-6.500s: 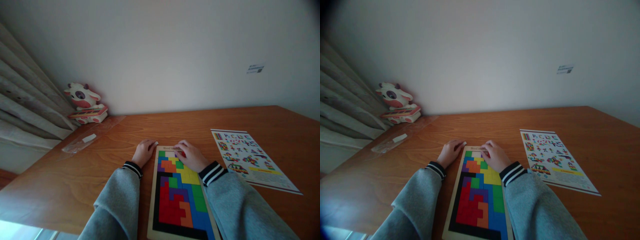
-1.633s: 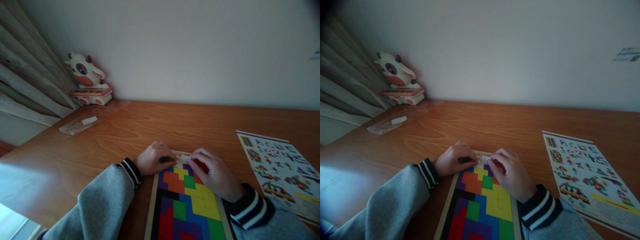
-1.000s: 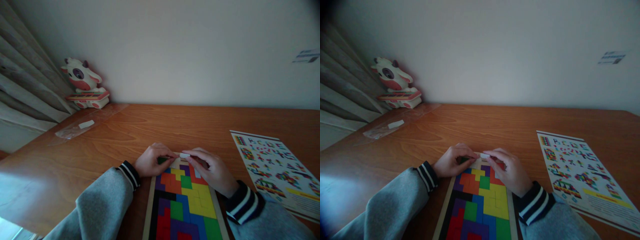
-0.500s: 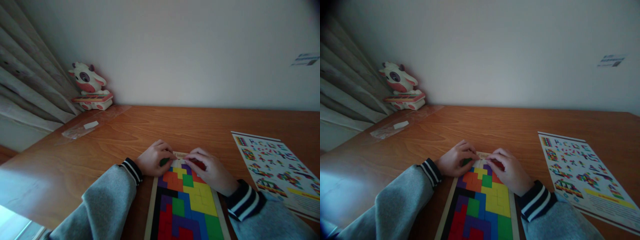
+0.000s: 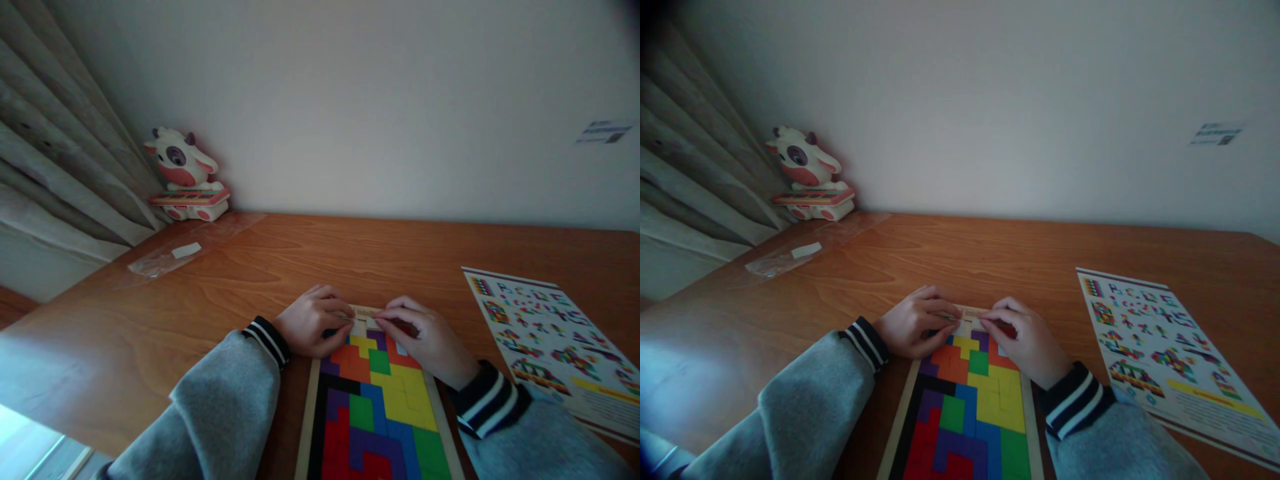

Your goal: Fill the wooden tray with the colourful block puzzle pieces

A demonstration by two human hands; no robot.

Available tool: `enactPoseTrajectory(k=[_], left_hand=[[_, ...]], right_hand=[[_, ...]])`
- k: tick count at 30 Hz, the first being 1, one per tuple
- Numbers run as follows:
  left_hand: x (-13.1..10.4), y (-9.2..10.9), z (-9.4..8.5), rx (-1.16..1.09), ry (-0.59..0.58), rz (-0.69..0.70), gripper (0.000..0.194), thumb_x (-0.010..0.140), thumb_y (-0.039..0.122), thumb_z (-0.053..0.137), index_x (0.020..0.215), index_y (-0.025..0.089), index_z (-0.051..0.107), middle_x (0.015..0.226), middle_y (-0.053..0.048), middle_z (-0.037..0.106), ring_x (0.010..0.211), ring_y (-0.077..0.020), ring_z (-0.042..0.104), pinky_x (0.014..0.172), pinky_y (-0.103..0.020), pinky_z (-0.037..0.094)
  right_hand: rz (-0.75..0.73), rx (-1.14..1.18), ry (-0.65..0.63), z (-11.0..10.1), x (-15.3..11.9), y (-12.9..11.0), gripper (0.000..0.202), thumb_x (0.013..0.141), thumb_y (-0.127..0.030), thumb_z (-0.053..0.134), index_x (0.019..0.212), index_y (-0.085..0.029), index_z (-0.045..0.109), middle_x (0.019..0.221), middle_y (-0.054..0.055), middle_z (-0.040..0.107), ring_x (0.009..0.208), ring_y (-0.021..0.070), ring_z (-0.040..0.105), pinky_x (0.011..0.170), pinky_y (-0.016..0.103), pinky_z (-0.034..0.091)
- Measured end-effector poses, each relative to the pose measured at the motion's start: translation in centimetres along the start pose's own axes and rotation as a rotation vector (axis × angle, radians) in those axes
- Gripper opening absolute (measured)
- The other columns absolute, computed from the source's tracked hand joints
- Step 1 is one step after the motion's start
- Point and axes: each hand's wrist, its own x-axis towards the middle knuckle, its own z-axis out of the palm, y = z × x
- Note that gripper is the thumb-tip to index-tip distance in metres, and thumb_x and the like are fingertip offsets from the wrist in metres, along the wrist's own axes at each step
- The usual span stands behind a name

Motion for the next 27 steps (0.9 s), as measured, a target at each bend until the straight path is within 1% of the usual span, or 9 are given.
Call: enactPoseTrajectory(k=[6,9,11,14,17,20,22,24,27], left_hand=[[0.0,0.1,0.1,0.013,0.010,-0.009,0.022,0.093,0.021,0.051,0.089,0.017,0.073,0.095,-0.008,0.073,0.090,-0.0201,0.062,0.084,-0.037,0.051],[0.0,0.2,0.1,0.009,0.019,-0.013,0.022,0.092,0.021,0.052,0.091,0.017,0.073,0.099,-0.009,0.073,0.093,-0.0211,0.062,0.085,-0.038,0.051],[0.1,0.3,0.1,-0.004,0.019,-0.009,0.022,0.092,0.022,0.052,0.099,0.017,0.072,0.106,-0.010,0.072,0.098,-0.0219,0.062,0.087,-0.039,0.051],[0.2,0.5,0.1,-0.034,0.000,-0.015,0.029,0.092,0.023,0.052,0.116,0.016,0.066,0.115,-0.012,0.070,0.105,-0.0225,0.061,0.094,-0.040,0.050],[0.3,0.6,0.1,-0.055,-0.048,-0.012,0.031,0.093,0.022,0.051,0.121,0.016,0.063,0.120,-0.011,0.068,0.109,-0.0227,0.060,0.097,-0.041,0.049],[0.4,0.9,0.3,-0.064,-0.064,-0.005,0.033,0.094,0.021,0.049,0.124,0.016,0.060,0.122,-0.010,0.067,0.108,-0.0226,0.060,0.097,-0.041,0.048],[0.4,1.1,0.3,-0.078,-0.049,-0.017,0.035,0.094,0.021,0.050,0.127,0.016,0.058,0.122,-0.010,0.067,0.107,-0.0223,0.060,0.096,-0.040,0.048],[0.5,1.4,0.4,-0.107,-0.010,-0.050,0.036,0.094,0.022,0.051,0.129,0.016,0.057,0.121,-0.010,0.067,0.105,-0.0219,0.060,0.095,-0.038,0.049],[0.7,1.6,0.5,-0.146,0.052,-0.092,0.034,0.096,0.024,0.051,0.128,0.018,0.057,0.118,-0.010,0.068,0.105,-0.0206,0.060,0.096,-0.037,0.050]], right_hand=[[-0.037,-0.022,0.006,0.0,0.0,-0.2,0.019,0.093,-0.032,0.057,0.094,-0.024,0.074,0.092,0.005,0.065,0.085,0.0188,0.064,0.076,0.033,0.053],[-0.050,-0.027,-0.006,0.1,0.0,-0.3,0.019,0.093,-0.032,0.057,0.094,-0.024,0.074,0.092,0.005,0.065,0.085,0.0192,0.064,0.076,0.034,0.053],[-0.049,-0.031,-0.001,0.1,-0.1,-0.2,0.019,0.093,-0.032,0.057,0.094,-0.023,0.074,0.092,0.006,0.064,0.086,0.0197,0.064,0.077,0.035,0.054],[-0.046,0.002,-0.005,0.1,0.0,0.0,0.018,0.094,-0.033,0.057,0.093,-0.023,0.073,0.093,0.006,0.064,0.086,0.0194,0.064,0.077,0.034,0.054],[-0.034,0.046,0.002,-0.1,0.1,0.1,0.019,0.094,-0.034,0.056,0.091,-0.022,0.071,0.092,0.006,0.065,0.085,0.0187,0.065,0.076,0.033,0.053],[-0.012,0.075,0.017,-0.3,0.2,-0.2,0.021,0.095,-0.036,0.055,0.088,-0.022,0.070,0.090,0.005,0.067,0.083,0.0184,0.065,0.074,0.032,0.053],[0.023,0.103,0.031,-0.5,0.1,-0.5,0.021,0.095,-0.036,0.053,0.090,-0.022,0.069,0.089,0.004,0.069,0.080,0.0178,0.066,0.070,0.030,0.053],[0.045,0.111,0.055,-0.5,0.0,-0.8,0.020,0.096,-0.035,0.053,0.093,-0.023,0.068,0.088,0.004,0.071,0.077,0.0172,0.066,0.067,0.030,0.053],[0.009,0.086,0.091,-0.4,-0.1,-1.1,0.017,0.095,-0.034,0.054,0.097,-0.024,0.067,0.091,0.004,0.073,0.079,0.0180,0.068,0.071,0.031,0.055]])
